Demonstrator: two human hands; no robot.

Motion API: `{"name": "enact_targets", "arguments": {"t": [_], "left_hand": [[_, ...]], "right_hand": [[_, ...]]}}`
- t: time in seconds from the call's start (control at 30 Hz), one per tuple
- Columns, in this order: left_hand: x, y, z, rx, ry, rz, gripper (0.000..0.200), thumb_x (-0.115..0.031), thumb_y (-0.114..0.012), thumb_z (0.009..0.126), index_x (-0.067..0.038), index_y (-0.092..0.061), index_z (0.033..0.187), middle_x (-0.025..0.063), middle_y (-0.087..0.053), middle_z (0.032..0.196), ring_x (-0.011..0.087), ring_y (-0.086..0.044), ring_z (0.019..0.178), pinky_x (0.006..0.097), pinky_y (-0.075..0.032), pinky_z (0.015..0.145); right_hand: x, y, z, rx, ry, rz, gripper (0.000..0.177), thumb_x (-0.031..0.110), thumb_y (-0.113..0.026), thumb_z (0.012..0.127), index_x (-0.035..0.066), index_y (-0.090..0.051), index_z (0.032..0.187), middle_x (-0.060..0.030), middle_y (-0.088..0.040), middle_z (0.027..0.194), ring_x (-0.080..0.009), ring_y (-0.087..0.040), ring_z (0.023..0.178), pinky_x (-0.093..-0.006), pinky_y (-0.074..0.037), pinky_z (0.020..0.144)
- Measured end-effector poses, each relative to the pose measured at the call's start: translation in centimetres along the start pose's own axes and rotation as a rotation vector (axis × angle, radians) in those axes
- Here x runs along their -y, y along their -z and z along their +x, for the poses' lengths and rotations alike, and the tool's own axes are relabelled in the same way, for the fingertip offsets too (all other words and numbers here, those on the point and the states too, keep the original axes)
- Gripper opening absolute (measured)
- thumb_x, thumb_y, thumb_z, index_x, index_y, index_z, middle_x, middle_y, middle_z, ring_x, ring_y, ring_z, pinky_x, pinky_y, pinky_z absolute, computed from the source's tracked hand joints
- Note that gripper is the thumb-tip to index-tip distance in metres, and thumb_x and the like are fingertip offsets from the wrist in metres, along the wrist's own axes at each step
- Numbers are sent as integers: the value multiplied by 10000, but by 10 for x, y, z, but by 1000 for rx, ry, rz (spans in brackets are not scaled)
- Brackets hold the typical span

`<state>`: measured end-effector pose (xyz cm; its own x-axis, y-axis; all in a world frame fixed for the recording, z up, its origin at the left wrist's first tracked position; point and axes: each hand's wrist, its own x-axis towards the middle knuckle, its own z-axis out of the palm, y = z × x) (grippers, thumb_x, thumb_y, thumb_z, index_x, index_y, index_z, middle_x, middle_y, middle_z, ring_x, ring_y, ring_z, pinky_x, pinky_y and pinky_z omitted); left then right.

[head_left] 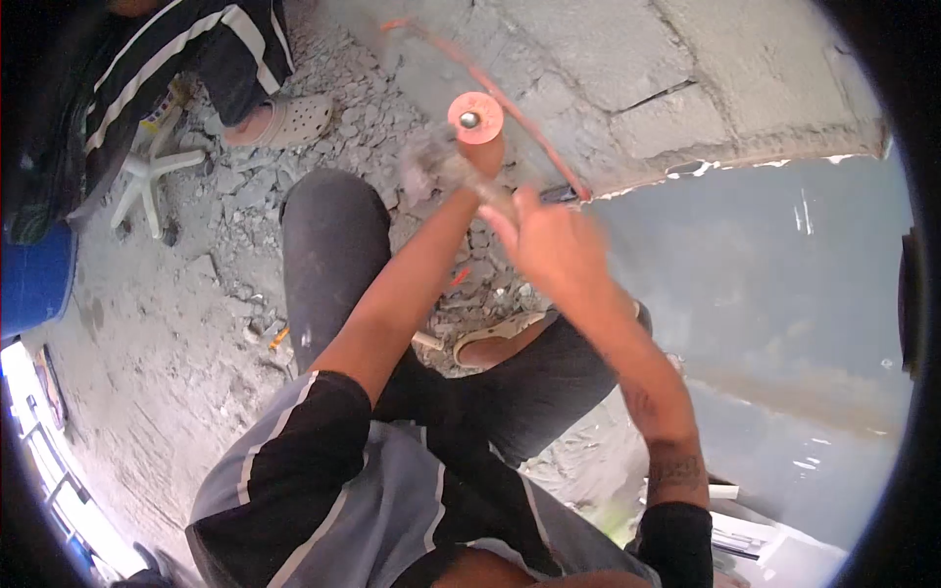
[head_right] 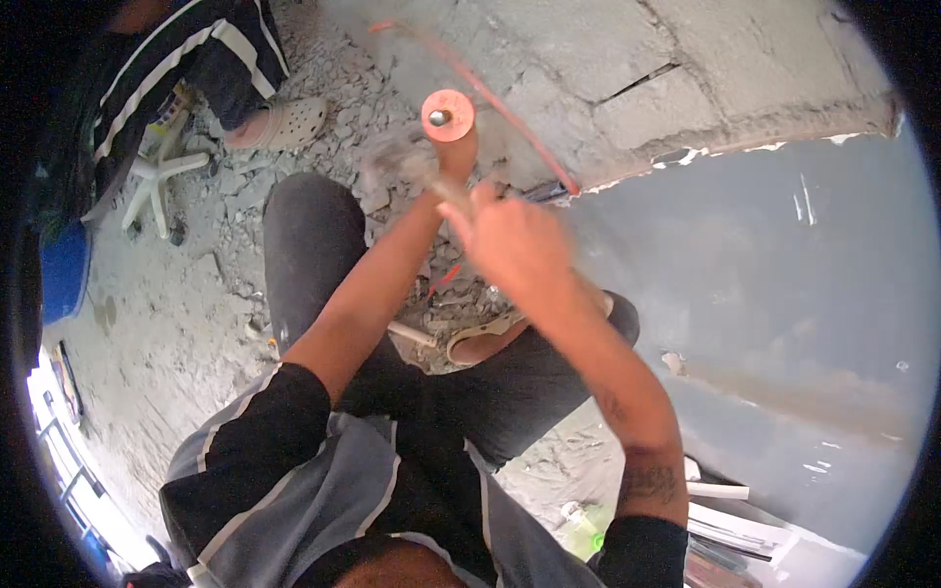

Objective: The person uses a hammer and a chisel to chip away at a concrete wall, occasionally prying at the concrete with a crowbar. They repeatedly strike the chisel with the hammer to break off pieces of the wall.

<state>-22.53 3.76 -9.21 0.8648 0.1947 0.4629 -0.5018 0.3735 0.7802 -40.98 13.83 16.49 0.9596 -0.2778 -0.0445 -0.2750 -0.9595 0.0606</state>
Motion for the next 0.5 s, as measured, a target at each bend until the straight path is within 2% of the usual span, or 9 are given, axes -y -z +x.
{"name": "enact_targets", "arguments": {"t": [0.03, 0.07, 0.13, 0.17, 0.23, 0.27, 0.33, 0.47, 0.5], "left_hand": [[-52, -1, 9, -40, 78, -31, 218, -32, -700, 806, -29, -571, 982, 52, -609, 943, 177, -595, 887, 323, -476, 776], [-50, -1, 2, -25, 92, -28, 218, -32, -700, 806, -29, -571, 982, 52, -609, 943, 177, -595, 887, 323, -476, 776], [-43, -4, 10, -80, 174, -16, 244, -36, -700, 809, -45, -561, 1009, 43, -604, 955, 169, -596, 887, 320, -475, 783], [-40, -5, 11, -57, 196, 29, 259, -51, -704, 815, -55, -557, 1028, 36, -606, 958, 162, -598, 889, 318, -473, 786], [-48, -5, 10, -55, 196, 27, 249, -55, -707, 814, -52, -559, 1014, 34, -606, 952, 161, -598, 888, 318, -473, 782], [-52, -5, 8, -63, 201, 23, 240, -60, -710, 813, -49, -561, 1000, 31, -607, 947, 160, -597, 887, 317, -472, 779], [-56, -2, 4, -40, 173, 45, 233, -60, -709, 814, -48, -562, 995, 32, -608, 945, 160, -597, 882, 317, -473, 775], [-47, -1, 8, 17, 53, 151, 206, -59, -703, 819, -46, -568, 975, 34, -614, 936, 158, -598, 865, 316, -475, 759], [-50, -1, 13, 22, 150, 117, 170, -48, -682, 824, -44, -572, 954, 44, -616, 923, 154, -591, 833, 315, -479, 731]], "right_hand": [[9, 7, -9, -45, 50, 65, 432, 447, -590, 894, 17, -548, 902, -196, -615, 605, -391, -634, 576, -469, -490, 488], [21, 16, -24, -35, 34, 73, 432, 447, -590, 894, 17, -548, 902, -196, -615, 605, -391, -634, 576, -469, -490, 488], [39, 33, -40, -200, 320, 174, 437, 453, -590, 893, 17, -554, 895, -198, -621, 610, -382, -639, 579, -455, -488, 480], [34, 26, -38, -206, 313, 182, 437, 453, -590, 893, 17, -554, 895, -198, -621, 610, -382, -639, 579, -455, -488, 480], [16, -3, -30, -407, 462, 277, 456, 484, -623, 857, 34, -552, 867, -160, -606, 594, -350, -626, 537, -432, -484, 464], [-2, -17, -16, -411, 457, 277, 456, 484, -623, 857, 34, -552, 867, -160, -606, 594, -350, -626, 537, -432, -484, 464], [-31, -29, 11, -130, -39, -26, 437, 481, -648, 831, 57, -542, 836, -103, -556, 593, -310, -588, 492, -412, -478, 456], [15, 21, -28, -127, -2, 45, 435, 477, -645, 834, 53, -547, 822, -114, -554, 596, -302, -598, 520, -400, -481, 459], [27, 36, -38, -178, 183, 106, 442, 473, -630, 851, 38, -556, 822, -155, -580, 603, -322, -621, 566, -413, -482, 467]]}}
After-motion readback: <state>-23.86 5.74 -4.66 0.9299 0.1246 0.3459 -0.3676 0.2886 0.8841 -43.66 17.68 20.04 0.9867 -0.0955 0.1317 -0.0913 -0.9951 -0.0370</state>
